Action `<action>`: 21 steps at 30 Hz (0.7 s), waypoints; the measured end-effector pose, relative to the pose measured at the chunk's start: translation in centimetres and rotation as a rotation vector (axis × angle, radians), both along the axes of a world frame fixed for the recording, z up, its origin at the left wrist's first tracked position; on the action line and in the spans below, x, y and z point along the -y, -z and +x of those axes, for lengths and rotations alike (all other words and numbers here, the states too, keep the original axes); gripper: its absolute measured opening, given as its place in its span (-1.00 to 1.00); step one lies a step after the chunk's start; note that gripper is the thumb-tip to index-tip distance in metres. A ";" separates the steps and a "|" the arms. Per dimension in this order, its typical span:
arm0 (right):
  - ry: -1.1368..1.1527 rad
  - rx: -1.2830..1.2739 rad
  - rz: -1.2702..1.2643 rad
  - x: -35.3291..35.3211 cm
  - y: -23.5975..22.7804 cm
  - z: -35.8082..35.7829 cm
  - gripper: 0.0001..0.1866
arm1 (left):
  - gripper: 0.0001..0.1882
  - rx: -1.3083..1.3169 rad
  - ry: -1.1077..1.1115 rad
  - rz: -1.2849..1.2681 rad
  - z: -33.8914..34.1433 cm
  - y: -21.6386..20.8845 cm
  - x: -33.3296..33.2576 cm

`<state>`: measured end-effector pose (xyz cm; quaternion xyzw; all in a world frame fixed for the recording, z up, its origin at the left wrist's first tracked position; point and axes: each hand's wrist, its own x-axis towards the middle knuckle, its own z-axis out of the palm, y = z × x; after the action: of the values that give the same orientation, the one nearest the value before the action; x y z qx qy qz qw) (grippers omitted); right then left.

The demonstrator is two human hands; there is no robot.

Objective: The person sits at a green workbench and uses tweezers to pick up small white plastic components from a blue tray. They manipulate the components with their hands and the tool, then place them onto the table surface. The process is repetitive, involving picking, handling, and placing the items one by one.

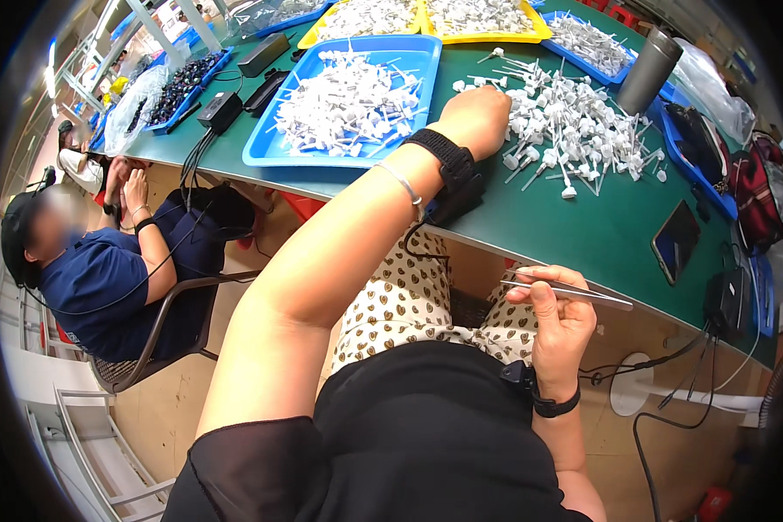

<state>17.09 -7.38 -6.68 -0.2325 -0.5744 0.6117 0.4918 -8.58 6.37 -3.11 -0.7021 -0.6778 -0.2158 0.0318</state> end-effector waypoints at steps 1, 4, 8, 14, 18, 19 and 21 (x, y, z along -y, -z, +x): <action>0.004 -0.004 -0.009 0.0 0.0 0.1 -0.82 | -0.84 0.014 0.002 -0.017 0.3 -0.2 0.0; 0.014 -0.007 -0.004 -0.2 -0.1 0.2 -0.82 | -0.85 0.031 0.007 -0.051 0.7 -0.6 -0.1; 0.014 0.003 -0.001 -0.2 -0.2 0.1 -0.82 | -0.81 0.059 0.021 -0.004 0.0 0.0 0.1; 0.029 -0.023 -0.005 -0.4 -0.3 0.2 -0.82 | -0.80 0.270 -0.026 0.178 -0.3 -1.8 2.4; 0.036 -0.058 -0.008 -0.7 -0.4 0.4 -0.81 | -0.72 0.747 0.067 0.009 1.1 -3.8 7.2; 0.023 -0.083 -0.026 -0.7 -0.4 0.3 -0.80 | -0.71 0.835 0.099 0.019 1.7 -3.6 9.4; 0.000 -0.107 -0.046 -0.7 -0.5 0.2 -0.80 | -0.78 1.045 0.129 0.007 3.5 -2.2 13.6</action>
<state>17.30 -6.71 -6.20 -0.2108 -0.5331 0.6362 0.5164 -5.08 -7.28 -0.91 -0.5411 -0.5579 -0.5410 -0.3212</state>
